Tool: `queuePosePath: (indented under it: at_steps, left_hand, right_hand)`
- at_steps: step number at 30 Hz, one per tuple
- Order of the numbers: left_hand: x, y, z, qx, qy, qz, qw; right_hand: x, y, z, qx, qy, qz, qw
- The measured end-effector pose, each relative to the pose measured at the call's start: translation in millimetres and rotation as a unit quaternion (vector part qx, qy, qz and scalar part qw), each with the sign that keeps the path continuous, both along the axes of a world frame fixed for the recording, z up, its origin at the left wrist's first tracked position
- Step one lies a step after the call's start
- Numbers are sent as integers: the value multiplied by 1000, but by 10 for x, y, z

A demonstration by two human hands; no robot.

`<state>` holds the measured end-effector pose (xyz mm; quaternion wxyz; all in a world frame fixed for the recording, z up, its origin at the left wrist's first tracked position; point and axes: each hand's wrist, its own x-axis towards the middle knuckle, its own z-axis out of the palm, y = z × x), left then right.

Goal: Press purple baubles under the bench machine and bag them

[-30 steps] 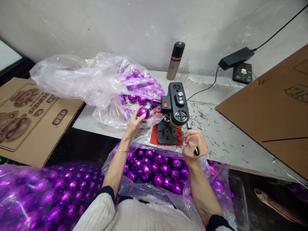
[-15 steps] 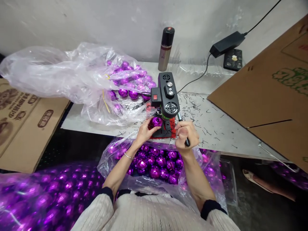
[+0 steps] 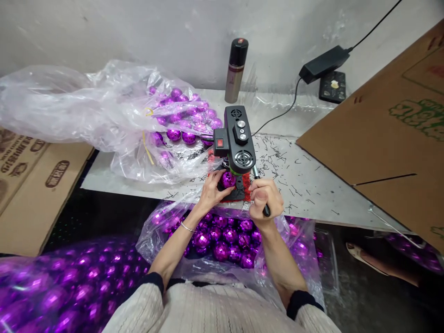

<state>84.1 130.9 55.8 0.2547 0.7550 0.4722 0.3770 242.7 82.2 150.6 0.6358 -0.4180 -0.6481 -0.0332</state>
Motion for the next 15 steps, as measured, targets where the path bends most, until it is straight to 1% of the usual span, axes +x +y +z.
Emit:
queuePosePath:
  at_steps: [4, 9, 12, 15]
  left_hand:
    - [33, 8, -64, -18, -10, -2, 1000]
    - [84, 12, -169, -35, -38, 16, 999]
    - [86, 9, -196, -39, -39, 23, 998]
    - [83, 7, -202, -36, -34, 20, 999]
  right_hand:
    - [5, -15, -15, -8, 3, -1, 1000]
    - [7, -24, -29, -11, 0, -1, 1000]
    - [0, -14, -94, -3, 12, -6, 1000]
    - [-19, 12, -210, 18, 20, -4, 1000]
